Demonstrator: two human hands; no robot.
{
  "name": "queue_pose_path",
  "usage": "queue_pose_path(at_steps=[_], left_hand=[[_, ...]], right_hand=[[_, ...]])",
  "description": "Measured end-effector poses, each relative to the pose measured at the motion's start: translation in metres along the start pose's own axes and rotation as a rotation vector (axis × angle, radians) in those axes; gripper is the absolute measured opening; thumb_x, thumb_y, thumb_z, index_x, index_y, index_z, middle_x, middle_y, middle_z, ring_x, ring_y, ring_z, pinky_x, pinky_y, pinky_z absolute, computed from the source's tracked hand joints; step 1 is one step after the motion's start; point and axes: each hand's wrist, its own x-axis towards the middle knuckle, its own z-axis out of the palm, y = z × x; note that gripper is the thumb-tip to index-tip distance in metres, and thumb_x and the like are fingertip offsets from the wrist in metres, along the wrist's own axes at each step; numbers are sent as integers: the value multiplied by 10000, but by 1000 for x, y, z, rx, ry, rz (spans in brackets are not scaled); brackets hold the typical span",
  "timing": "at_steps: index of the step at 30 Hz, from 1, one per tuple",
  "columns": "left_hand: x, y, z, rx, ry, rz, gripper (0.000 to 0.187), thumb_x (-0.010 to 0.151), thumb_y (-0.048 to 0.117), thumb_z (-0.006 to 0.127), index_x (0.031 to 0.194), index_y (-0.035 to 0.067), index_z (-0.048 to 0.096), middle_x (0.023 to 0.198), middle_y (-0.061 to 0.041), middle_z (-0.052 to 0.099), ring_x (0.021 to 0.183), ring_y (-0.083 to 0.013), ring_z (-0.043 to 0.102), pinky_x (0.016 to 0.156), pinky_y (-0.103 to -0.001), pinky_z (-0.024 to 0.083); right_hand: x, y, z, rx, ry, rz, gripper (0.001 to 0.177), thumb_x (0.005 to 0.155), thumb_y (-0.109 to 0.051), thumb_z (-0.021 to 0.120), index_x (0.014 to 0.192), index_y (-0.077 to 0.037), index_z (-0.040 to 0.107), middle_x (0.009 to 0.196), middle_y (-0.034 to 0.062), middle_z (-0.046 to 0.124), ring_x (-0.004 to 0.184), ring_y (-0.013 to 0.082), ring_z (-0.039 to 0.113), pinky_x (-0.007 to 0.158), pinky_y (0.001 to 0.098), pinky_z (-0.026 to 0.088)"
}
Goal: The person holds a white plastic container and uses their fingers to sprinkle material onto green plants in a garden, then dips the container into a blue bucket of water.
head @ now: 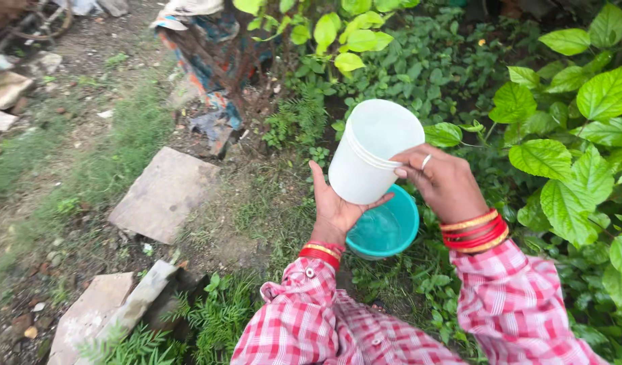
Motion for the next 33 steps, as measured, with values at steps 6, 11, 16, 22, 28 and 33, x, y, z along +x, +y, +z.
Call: queue_pose_path(at_steps=[6,11,16,22,28,33], left_hand=[[-10,19,7,33,57,148,1115,773,966,275,1566,189,376,1569,-188,422,1368,-463,454,1017,-745,382],[-14,37,3,25,81,353,907,903,841,296,1551,219,421,1549,-175,468,1351,-436,498,1009,-676,437],[-39,46,0,15,145,548,856,910,793,278,1537,231,436,1525,-152,501,1324,-414,524,956,-645,477],[-93,44,-3,-53,234,778,869,887,796,291,1526,230,456,1521,-163,505,1318,-416,528,954,-648,470],[-160,35,0,-116,296,988,849,881,793,301,1520,256,458,1531,-143,500,1327,-425,522,964,-669,460],[-215,34,-13,-107,234,1105,855,902,786,320,1522,216,469,1521,-164,503,1301,-437,531,947,-658,466]], right_hand=[[27,-10,13,18,-115,-165,184,884,-78,725,1066,-70,741,1007,100,735,899,264,736,754,362,573],[57,-7,18,15,-321,-352,230,867,-138,715,1090,-101,751,1026,83,744,923,279,732,774,377,571],[86,-21,25,102,-575,-427,242,894,-201,690,1112,-122,757,996,52,756,859,236,744,752,365,577],[107,-59,45,242,-850,-275,278,934,-280,646,1150,-155,770,832,34,782,646,153,696,593,329,581],[113,-113,68,256,-844,-393,277,959,-317,660,1129,-134,781,762,101,735,640,157,668,576,342,551],[105,-168,95,401,-779,-819,264,937,-302,687,1057,-79,764,865,96,736,752,193,720,670,354,552]])
